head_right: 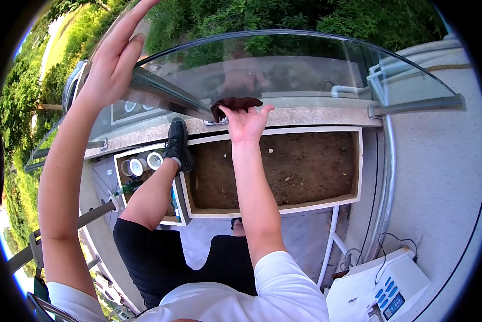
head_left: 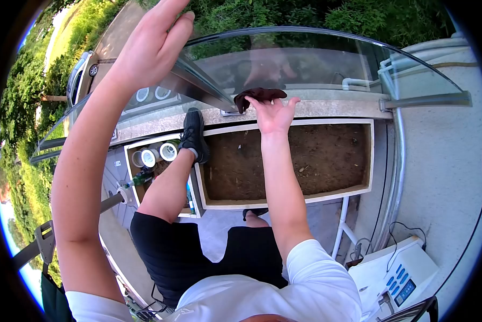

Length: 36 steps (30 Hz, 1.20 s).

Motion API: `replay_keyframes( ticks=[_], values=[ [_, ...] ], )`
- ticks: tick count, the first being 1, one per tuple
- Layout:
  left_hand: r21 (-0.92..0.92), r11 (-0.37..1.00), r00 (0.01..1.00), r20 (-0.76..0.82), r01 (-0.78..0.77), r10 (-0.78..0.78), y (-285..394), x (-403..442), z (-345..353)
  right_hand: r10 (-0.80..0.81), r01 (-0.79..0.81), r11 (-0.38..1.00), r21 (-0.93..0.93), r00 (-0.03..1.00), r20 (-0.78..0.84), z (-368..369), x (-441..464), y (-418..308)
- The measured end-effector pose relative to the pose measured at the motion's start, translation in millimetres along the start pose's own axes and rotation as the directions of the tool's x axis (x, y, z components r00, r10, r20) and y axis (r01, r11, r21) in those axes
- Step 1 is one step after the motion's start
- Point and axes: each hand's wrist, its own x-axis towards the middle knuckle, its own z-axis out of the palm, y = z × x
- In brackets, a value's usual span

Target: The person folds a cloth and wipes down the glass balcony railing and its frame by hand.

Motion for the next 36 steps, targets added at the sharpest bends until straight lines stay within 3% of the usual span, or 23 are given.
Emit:
replay_keyframes(
  ticks=[3,6,8,10,14,15,17,18,23,24,27,31,36],
  values=[
    [0.005,1.0,1.0,0.002,0.005,-0.005,2,2,-2,-0.037,0.037,0.999,-0.016,0.999,-0.026,-1,2,3],
    [-0.037,0.999,1.0,0.001,0.028,-0.028,4,0,2,0.027,-0.025,0.996,0.082,0.999,-0.028,-22,23,7],
    [-0.075,0.997,0.999,-0.012,0.033,-0.034,0,0,4,0.007,-0.008,1.0,-0.024,0.999,-0.052,-52,54,18],
    [0.008,0.999,0.999,-0.013,0.042,-0.042,11,3,0,0.03,-0.037,0.985,-0.171,0.998,-0.048,-72,84,24],
    [0.058,0.995,0.996,-0.021,-0.083,0.085,-6,0,2,-0.033,0.012,0.993,-0.114,0.982,-0.184,-117,126,30],
    [0.046,0.998,0.999,0.0,-0.047,0.047,4,2,0,-0.024,-0.001,0.992,-0.124,0.979,-0.203,-115,123,30],
    [0.03,0.999,0.999,0.04,0.026,-0.028,28,5,-7,-0.003,-0.031,0.989,-0.142,0.972,-0.236,-99,111,33],
    [0.043,0.999,0.999,0.036,0.027,-0.028,25,4,-7,-0.047,0.025,0.991,-0.135,0.986,-0.158,-94,105,35],
    [-0.032,0.999,0.999,0.026,0.031,-0.03,-1,2,2,0.006,-0.009,0.994,-0.107,0.999,-0.037,-44,63,38],
    [-0.045,0.991,0.991,0.049,0.125,-0.123,20,5,-4,0.017,-0.019,0.993,-0.114,1.0,-0.016,-32,52,39],
    [-0.003,1.0,1.0,-0.018,-0.009,0.009,6,3,5,0.033,-0.021,0.991,-0.133,0.995,0.091,-2,23,40],
    [-0.074,0.996,0.998,-0.037,0.041,-0.044,6,1,4,0.045,-0.045,0.998,-0.042,0.999,0.01,45,-15,37],
    [-0.093,0.993,0.997,-0.02,0.072,-0.074,8,0,2,0.026,-0.028,0.996,-0.09,1.0,-0.016,89,-49,35]
  ],
)
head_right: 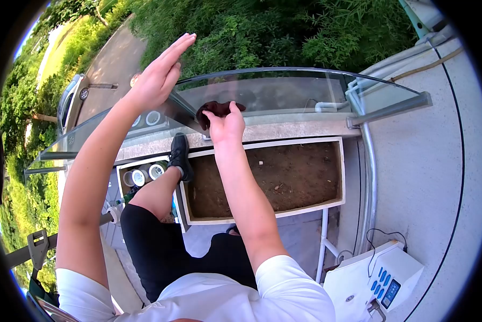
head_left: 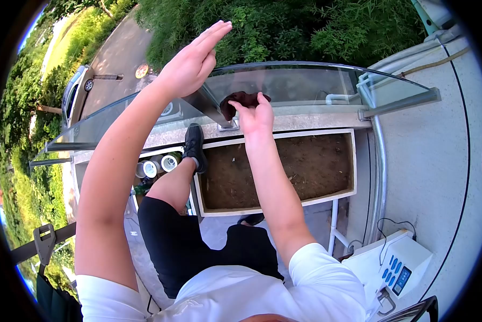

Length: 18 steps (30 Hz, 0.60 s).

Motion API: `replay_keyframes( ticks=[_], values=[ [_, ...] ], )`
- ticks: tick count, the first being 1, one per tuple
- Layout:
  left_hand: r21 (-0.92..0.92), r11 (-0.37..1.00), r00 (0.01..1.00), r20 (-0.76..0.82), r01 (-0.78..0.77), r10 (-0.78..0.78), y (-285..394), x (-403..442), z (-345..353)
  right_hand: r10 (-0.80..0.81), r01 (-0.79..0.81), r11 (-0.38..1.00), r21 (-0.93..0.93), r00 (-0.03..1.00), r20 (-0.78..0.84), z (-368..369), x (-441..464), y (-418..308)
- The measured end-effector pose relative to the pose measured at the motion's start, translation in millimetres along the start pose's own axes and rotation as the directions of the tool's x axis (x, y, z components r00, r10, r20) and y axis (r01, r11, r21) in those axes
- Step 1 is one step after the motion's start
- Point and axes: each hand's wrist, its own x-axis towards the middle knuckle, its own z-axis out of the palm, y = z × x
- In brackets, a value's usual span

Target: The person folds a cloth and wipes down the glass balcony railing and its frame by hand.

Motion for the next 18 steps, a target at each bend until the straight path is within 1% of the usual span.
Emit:
replay_keyframes(
  ticks=[3,7,8,9,11,12,15,16,17,18],
  values=[
    [0.015,1.0,1.0,0.013,-0.017,0.017,0,1,-1,-0.048,0.045,0.999,-0.029,0.994,-0.094,33,-17,-1],
    [0.021,1.0,0.999,0.045,0.006,-0.007,3,1,-3,-0.085,0.085,0.996,-0.027,0.996,0.004,67,-52,-7],
    [0.029,0.999,0.999,0.047,-0.015,0.014,0,1,-2,-0.061,0.065,0.997,-0.043,0.993,0.1,71,-59,-11],
    [0.047,0.998,0.999,0.045,-0.031,0.028,-1,1,-2,-0.073,0.077,0.996,-0.049,0.994,0.087,84,-73,-13],
    [0.086,0.995,0.998,0.05,-0.049,0.045,0,-1,-2,-0.054,0.068,0.995,-0.071,0.983,0.175,93,-85,-20],
    [0.08,0.996,0.996,0.084,-0.028,0.021,4,-2,-4,-0.057,0.072,0.995,-0.075,0.982,0.179,94,-88,-21],
    [0.112,0.99,0.993,0.092,-0.084,0.074,9,-4,-6,-0.067,0.09,0.991,-0.095,0.973,0.222,106,-96,-24],
    [0.101,0.992,0.994,0.084,-0.08,0.072,15,-7,-7,-0.073,0.101,0.989,-0.105,0.968,0.241,108,-101,-27],
    [0.094,0.992,0.991,0.11,-0.085,0.075,21,-11,-7,-0.078,0.111,0.987,-0.116,0.963,0.257,109,-107,-29],
    [0.085,0.992,0.987,0.139,-0.089,0.077,30,-16,-7,-0.047,0.084,0.986,-0.143,0.968,0.248,109,-111,-33]
  ],
)
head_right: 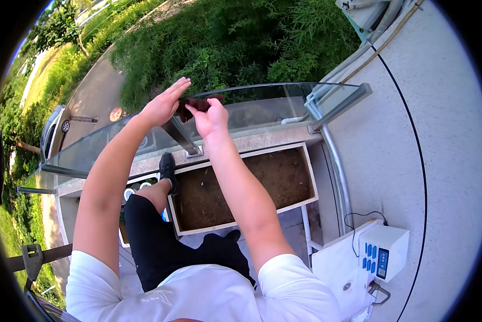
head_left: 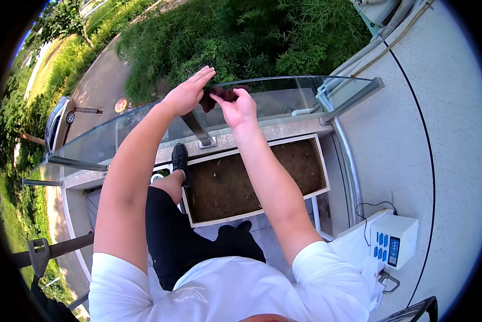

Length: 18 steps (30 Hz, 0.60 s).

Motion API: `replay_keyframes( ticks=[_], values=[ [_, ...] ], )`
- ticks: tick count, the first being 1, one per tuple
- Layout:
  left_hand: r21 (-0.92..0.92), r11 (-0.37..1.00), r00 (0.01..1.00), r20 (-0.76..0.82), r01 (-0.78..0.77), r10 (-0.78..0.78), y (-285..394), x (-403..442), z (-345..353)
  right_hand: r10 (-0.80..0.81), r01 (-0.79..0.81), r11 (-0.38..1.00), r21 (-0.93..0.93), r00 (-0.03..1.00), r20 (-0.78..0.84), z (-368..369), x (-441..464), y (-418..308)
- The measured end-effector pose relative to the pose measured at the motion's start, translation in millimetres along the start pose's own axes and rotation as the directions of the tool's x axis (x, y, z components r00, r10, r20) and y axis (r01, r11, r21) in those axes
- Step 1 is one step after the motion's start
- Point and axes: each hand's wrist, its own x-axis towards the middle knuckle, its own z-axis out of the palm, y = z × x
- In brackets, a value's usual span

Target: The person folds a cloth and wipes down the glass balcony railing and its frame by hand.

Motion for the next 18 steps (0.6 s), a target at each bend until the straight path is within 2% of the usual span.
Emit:
replay_keyframes(
  ticks=[1,3,5,6,8,9,11,12,13,15,18],
  values=[
    [-0.009,1.0,1.0,0.03,-0.006,0.007,10,-3,-1,0.017,-0.016,1.0,-0.026,0.999,0.047,-2,-5,-4],
    [-0.114,0.993,0.997,-0.073,0.014,-0.023,31,-14,4,0.053,-0.042,0.996,-0.08,0.988,0.147,-5,-18,-13],
    [-0.336,0.939,0.95,-0.264,0.071,-0.166,58,-24,12,0.078,-0.039,0.987,-0.157,0.965,0.252,-6,-47,-26],
    [-0.47,0.869,0.897,-0.301,0.155,-0.323,71,-32,20,0.104,-0.049,0.983,-0.177,0.944,0.312,-7,-63,-33],
    [-0.832,0.547,0.784,-0.275,0.097,-0.557,98,-49,47,0.144,-0.061,0.973,-0.223,0.915,0.377,-11,-95,-47],
    [-0.918,0.396,0.726,-0.256,0.025,-0.638,113,-55,58,0.152,-0.058,0.966,-0.25,0.914,0.377,-12,-112,-54],
    [-0.995,-0.082,0.667,0.094,0.049,-0.739,148,-64,63,0.165,-0.051,0.953,-0.299,0.914,0.371,-14,-146,-64],
    [-0.964,-0.239,0.772,0.242,0.12,-0.587,168,-71,49,0.179,-0.058,0.949,-0.31,0.91,0.375,-15,-161,-69],
    [-0.927,-0.341,0.796,0.323,0.157,-0.511,184,-74,43,0.191,-0.068,0.946,-0.318,0.908,0.373,-18,-178,-72],
    [-0.919,-0.389,0.878,0.24,0.068,-0.414,204,-80,44,0.215,-0.084,0.938,-0.335,0.902,0.375,-19,-204,-80],
    [-0.941,-0.337,0.859,0.178,0.007,-0.479,237,-82,46,0.179,-0.045,0.948,-0.314,0.894,0.412,-25,-233,-86]
  ],
)
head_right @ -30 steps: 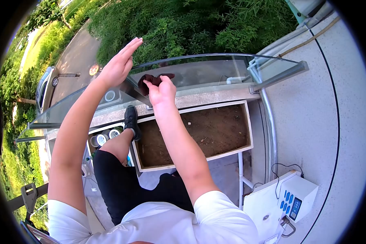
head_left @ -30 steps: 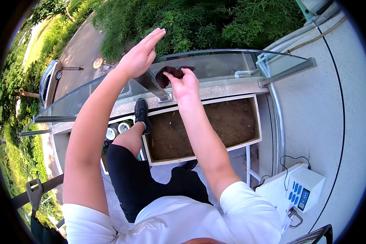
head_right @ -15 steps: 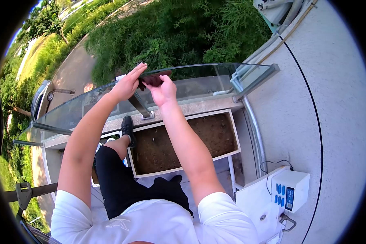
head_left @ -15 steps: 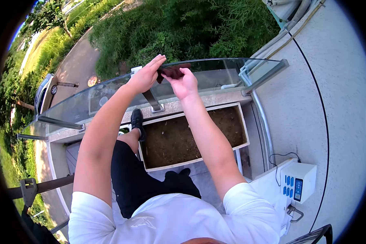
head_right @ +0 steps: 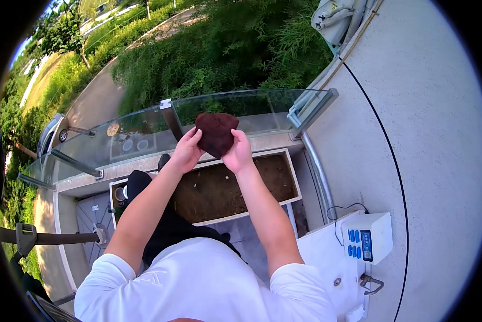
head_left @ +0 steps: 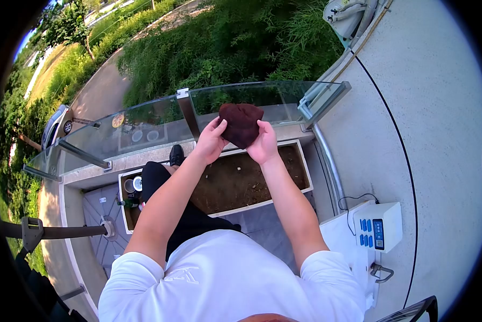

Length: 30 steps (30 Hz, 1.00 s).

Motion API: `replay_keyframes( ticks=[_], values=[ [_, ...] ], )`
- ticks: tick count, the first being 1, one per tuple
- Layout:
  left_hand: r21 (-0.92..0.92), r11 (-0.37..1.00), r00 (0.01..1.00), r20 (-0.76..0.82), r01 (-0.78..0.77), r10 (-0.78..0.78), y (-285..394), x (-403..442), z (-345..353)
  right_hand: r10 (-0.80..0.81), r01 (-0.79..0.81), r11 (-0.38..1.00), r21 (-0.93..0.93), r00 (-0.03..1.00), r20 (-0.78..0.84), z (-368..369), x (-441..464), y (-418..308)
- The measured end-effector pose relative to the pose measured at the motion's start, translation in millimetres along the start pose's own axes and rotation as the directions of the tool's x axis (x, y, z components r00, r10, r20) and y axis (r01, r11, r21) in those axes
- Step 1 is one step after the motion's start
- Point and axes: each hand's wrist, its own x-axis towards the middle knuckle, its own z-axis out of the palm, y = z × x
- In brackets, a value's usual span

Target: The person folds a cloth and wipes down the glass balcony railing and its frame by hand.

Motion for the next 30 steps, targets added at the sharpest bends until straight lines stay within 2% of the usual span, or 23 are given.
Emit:
replay_keyframes(
  ticks=[2,5,9,12,15,17,21,22,25,29,30],
  values=[
    [-0.013,1.0,0.999,-0.035,-0.02,0.02,-5,-12,8,-0.015,0.015,1.0,0.013,1.0,0.006,5,-17,1],
    [-0.004,0.997,0.994,-0.078,-0.082,0.081,-13,-30,14,-0.019,0.017,0.998,-0.052,0.999,-0.026,3,-37,7],
    [-0.016,0.99,0.979,-0.152,-0.142,0.138,-32,-40,8,-0.113,0.103,0.979,-0.174,0.992,-0.05,-13,-50,16],
    [-0.088,0.993,0.995,-0.068,-0.082,0.076,-35,-46,1,-0.124,0.106,0.97,-0.217,0.99,-0.073,-23,-57,16],
    [-0.281,0.959,0.991,-0.117,0.029,-0.064,-29,-60,4,-0.114,0.082,0.961,-0.264,0.988,-0.107,-28,-69,14],
    [-0.277,0.961,0.994,-0.099,0.017,-0.046,-27,-67,5,-0.136,0.082,0.942,-0.324,0.98,-0.147,-28,-74,20],
    [-0.202,0.979,0.998,-0.068,-0.008,-0.006,-33,-72,-8,-0.064,-0.027,0.917,-0.397,0.975,-0.215,-23,-85,23],
    [-0.179,0.983,0.995,-0.076,0.043,-0.057,-34,-72,-12,-0.045,-0.054,0.909,-0.413,0.973,-0.226,-23,-86,24],
    [-0.129,0.99,0.993,-0.097,0.058,-0.071,-37,-75,-15,0.012,-0.127,0.903,-0.41,0.962,-0.271,-21,-90,26],
    [-0.115,0.98,0.975,-0.132,0.161,-0.176,-30,-79,-11,-0.147,-0.02,0.89,-0.455,0.933,-0.329,-30,-89,34],
    [-0.15,0.976,0.981,-0.092,0.156,-0.171,-32,-77,-17,-0.167,0.001,0.892,-0.452,0.93,-0.328,-32,-87,34]
  ],
)
